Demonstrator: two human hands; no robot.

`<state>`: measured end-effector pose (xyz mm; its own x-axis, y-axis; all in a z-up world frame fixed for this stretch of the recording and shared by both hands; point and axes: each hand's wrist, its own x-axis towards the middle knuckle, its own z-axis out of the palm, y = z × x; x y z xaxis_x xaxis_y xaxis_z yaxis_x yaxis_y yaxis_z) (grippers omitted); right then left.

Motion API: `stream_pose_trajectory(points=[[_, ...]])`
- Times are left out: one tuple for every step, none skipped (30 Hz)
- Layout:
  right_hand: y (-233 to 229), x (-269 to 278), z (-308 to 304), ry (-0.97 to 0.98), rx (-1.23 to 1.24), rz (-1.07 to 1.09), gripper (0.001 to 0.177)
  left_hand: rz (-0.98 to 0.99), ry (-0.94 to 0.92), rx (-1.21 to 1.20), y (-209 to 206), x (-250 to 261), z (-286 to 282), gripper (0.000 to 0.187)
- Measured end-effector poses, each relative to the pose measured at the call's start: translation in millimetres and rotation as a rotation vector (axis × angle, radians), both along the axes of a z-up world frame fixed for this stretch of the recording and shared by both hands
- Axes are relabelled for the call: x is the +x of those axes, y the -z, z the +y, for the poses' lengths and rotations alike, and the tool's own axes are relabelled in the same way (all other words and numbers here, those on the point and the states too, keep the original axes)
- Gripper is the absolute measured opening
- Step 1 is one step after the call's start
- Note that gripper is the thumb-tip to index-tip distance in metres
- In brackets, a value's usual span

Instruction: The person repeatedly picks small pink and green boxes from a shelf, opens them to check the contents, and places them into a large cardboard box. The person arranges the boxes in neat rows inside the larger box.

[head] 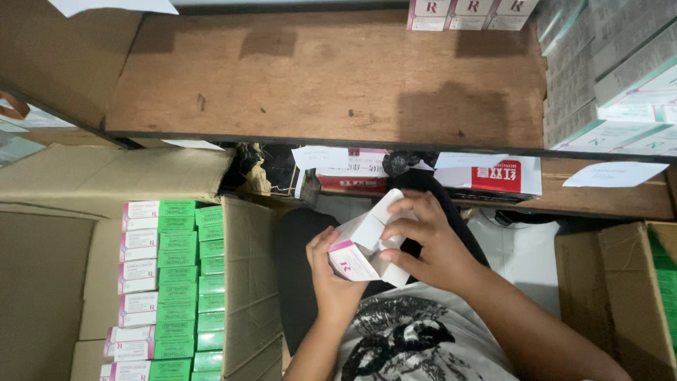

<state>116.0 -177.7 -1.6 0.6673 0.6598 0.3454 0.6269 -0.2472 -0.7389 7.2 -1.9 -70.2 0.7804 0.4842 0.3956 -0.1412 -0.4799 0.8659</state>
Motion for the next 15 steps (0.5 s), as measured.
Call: stream_pose_trajectory(points=[[-2, -1, -1, 0.029, -0.014, -0.063, 0.031, 0.013, 0.004, -0.022, 1, -2, 0, 0.086], [-4, -3, -2, 0.058, -0.028, -0.126, 0.035, 0.026, 0.009, -0.045, 3, -4, 0, 0.087], [-8, -4, -1, 0.087, -0.041, -0.193, 0.039, 0.035, 0.013, -0.066, 6, -3, 1, 0.088], [-13, -4, -1, 0.094, -0.075, -0.199, 0.052, 0.024, 0.062, -0.095, 10, -3, 2, 0.089], [-18, -6, 0, 0.102, -0.11, -0.204, 0.066, 0.013, 0.111, -0.125, 14, -3, 2, 0.089], [-23, -7, 0, 0.11, -0.144, -0.209, 0.08, 0.002, 0.159, -0.154, 19, -3, 1, 0.09], [-28, -10, 2, 0.114, -0.171, -0.243, 0.079, 0.012, 0.224, -0.345, 24, -5, 0, 0.092], [-33, -12, 3, 0.118, -0.198, -0.277, 0.079, 0.023, 0.286, -0.536, 29, -6, -2, 0.094], [-37, -13, 4, 0.125, -0.224, -0.312, 0.078, 0.034, 0.35, -0.727, 33, -6, -2, 0.096], [-41, -14, 5, 0.105, -0.244, -0.306, 0.084, -0.009, 0.369, -0.651, 36, -6, -2, 0.096], [-44, -15, 5, 0.084, -0.267, -0.298, 0.09, -0.052, 0.386, -0.577, 39, -7, -2, 0.095], [-46, -16, 5, 0.063, -0.289, -0.29, 0.097, -0.095, 0.402, -0.503, 41, -8, -3, 0.094], [-47, -16, 5, 0.062, -0.323, -0.303, 0.1, -0.103, 0.404, -0.492, 41, -8, -3, 0.094], [-48, -16, 6, 0.062, -0.356, -0.316, 0.102, -0.111, 0.406, -0.481, 41, -7, -3, 0.093], [-48, -16, 6, 0.06, -0.388, -0.326, 0.105, -0.117, 0.407, -0.469, 39, -7, -3, 0.093]])
